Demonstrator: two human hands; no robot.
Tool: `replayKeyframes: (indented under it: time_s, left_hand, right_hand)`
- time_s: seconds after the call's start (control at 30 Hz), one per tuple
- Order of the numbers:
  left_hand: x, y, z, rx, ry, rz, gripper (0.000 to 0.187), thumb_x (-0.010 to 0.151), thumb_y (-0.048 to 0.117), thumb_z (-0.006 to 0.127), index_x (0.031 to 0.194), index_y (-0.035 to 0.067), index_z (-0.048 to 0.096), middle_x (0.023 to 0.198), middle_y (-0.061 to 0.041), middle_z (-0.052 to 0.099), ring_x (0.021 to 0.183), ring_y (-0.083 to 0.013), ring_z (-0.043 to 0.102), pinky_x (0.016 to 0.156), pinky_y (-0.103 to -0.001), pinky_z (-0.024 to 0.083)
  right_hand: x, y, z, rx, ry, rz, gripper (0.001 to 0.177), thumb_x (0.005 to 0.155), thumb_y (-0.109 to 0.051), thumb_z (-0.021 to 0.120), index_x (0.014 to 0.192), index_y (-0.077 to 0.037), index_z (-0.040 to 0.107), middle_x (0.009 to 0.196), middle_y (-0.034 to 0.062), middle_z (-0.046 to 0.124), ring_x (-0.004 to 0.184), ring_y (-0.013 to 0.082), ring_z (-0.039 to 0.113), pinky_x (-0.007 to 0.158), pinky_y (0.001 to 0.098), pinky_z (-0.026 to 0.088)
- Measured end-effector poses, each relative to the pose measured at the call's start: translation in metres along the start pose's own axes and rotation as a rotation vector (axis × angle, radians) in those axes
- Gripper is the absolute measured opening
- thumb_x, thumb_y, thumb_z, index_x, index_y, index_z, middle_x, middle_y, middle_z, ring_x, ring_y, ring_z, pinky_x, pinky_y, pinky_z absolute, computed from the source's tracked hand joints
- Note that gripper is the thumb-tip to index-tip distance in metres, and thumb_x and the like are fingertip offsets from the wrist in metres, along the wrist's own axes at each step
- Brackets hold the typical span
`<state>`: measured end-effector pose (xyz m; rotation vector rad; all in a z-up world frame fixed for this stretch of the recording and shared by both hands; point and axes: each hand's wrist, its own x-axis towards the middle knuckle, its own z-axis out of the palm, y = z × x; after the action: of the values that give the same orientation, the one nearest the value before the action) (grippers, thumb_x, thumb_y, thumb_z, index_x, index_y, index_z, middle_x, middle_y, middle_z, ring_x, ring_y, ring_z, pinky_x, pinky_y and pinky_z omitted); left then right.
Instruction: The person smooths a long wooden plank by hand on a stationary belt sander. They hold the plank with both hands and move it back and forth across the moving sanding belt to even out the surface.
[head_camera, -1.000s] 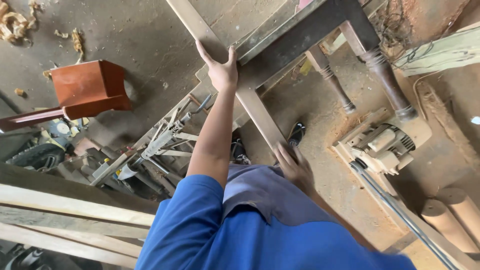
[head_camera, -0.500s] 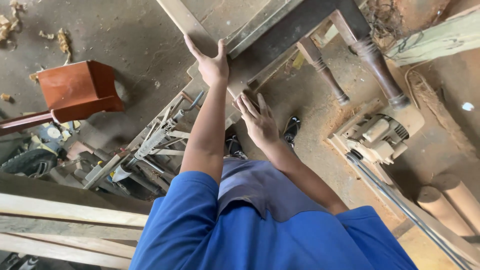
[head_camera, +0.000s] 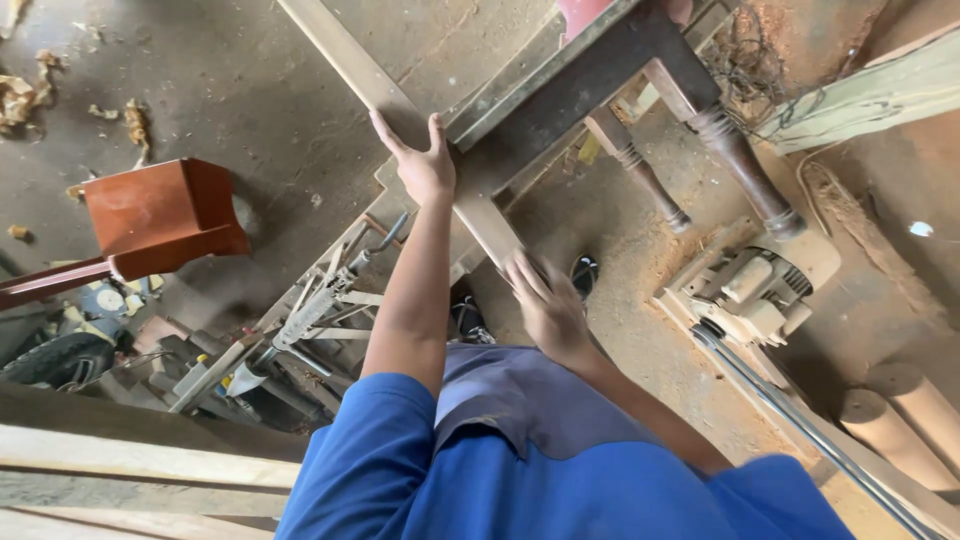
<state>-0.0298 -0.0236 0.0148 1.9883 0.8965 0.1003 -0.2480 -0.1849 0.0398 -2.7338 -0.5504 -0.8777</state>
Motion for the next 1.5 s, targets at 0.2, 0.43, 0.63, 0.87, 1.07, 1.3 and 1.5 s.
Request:
replayKeyframes:
  time_s: [0.2, 0.43, 0.63, 0.87, 1.07, 1.3, 1.5]
  left_hand:
    - [0.003, -0.005, 0.003, 0.023, 0.041, -0.003, 0.097, 0.092, 0.073, 0.063, 0.16, 0.05, -0.003, 0.117, -0.031, 0.071, 0.114, -0.047, 0.07, 0.101, -0.058, 0.055]
    - [-0.007, 0.013, -0.008, 0.007, 0.046, -0.026, 0.093, 0.094, 0.073, 0.059, 0.159, 0.051, -0.004, 0.118, -0.03, 0.071, 0.115, -0.0453, 0.07, 0.102, -0.057, 0.055]
    - [-0.013, 0.018, -0.015, -0.032, 0.017, -0.006, 0.075, 0.104, 0.065, 0.043, 0.16, 0.049, -0.005, 0.121, -0.033, 0.069, 0.118, -0.0488, 0.067, 0.104, -0.059, 0.053]
    - [0.012, -0.005, 0.0, -0.05, -0.012, -0.039, 0.078, 0.095, 0.069, 0.037, 0.159, 0.046, 0.001, 0.118, -0.02, 0.078, 0.076, -0.0433, 0.074, 0.064, -0.055, 0.053]
    - [0.006, 0.005, -0.005, -0.033, -0.03, -0.094, 0.076, 0.096, 0.068, 0.035, 0.159, 0.047, -0.001, 0.102, -0.024, 0.078, 0.066, -0.04, 0.071, 0.057, -0.051, 0.053]
    - [0.003, 0.003, -0.004, -0.021, -0.015, -0.092, 0.075, 0.095, 0.069, 0.034, 0.159, 0.046, 0.002, 0.12, -0.024, 0.076, 0.088, -0.0464, 0.075, 0.072, -0.057, 0.056]
    - [0.011, -0.004, -0.002, -0.052, -0.024, -0.084, 0.076, 0.095, 0.068, 0.036, 0.159, 0.046, 0.001, 0.107, -0.022, 0.078, 0.067, -0.0373, 0.071, 0.059, -0.05, 0.053]
  right_hand:
    - [0.039, -0.002, 0.054, 0.127, -0.119, 0.081, 0.041, 0.1, -0.024, 0.06, 0.14, -0.021, 0.065, 0.141, -0.0001, 0.065, 0.116, 0.0338, 0.066, 0.086, 0.0413, 0.058]
    - [-0.086, 0.018, -0.061, 0.109, -0.209, 0.032, 0.041, 0.101, -0.031, 0.056, 0.14, -0.023, 0.065, 0.145, -0.0025, 0.063, 0.122, 0.0268, 0.062, 0.099, 0.0369, 0.052]
    - [-0.04, 0.016, 0.001, -0.032, -0.148, 0.013, 0.038, 0.102, -0.035, 0.055, 0.139, -0.029, 0.066, 0.141, -0.0085, 0.064, 0.107, 0.0214, 0.066, 0.081, 0.0293, 0.055]
    - [0.037, 0.017, 0.045, 0.322, -0.321, 0.071, 0.051, 0.108, -0.015, 0.06, 0.156, -0.005, 0.044, 0.161, 0.0107, 0.046, 0.14, 0.0251, 0.059, 0.1, 0.0405, 0.053]
    - [-0.045, 0.024, -0.028, 0.38, -0.446, 0.15, 0.048, 0.105, -0.01, 0.055, 0.152, -0.002, 0.048, 0.158, 0.0134, 0.049, 0.1, 0.0271, 0.064, 0.085, 0.0356, 0.049]
    - [0.018, 0.022, 0.034, 0.203, -0.296, 0.118, 0.051, 0.105, -0.017, 0.067, 0.152, -0.01, 0.049, 0.154, 0.0068, 0.056, 0.079, 0.0303, 0.062, 0.056, 0.0406, 0.058]
    - [0.004, 0.005, -0.041, 0.401, -0.191, 0.028, 0.041, 0.095, -0.002, 0.078, 0.134, 0.003, 0.065, 0.138, 0.0139, 0.064, 0.119, 0.0304, 0.064, 0.107, 0.039, 0.055]
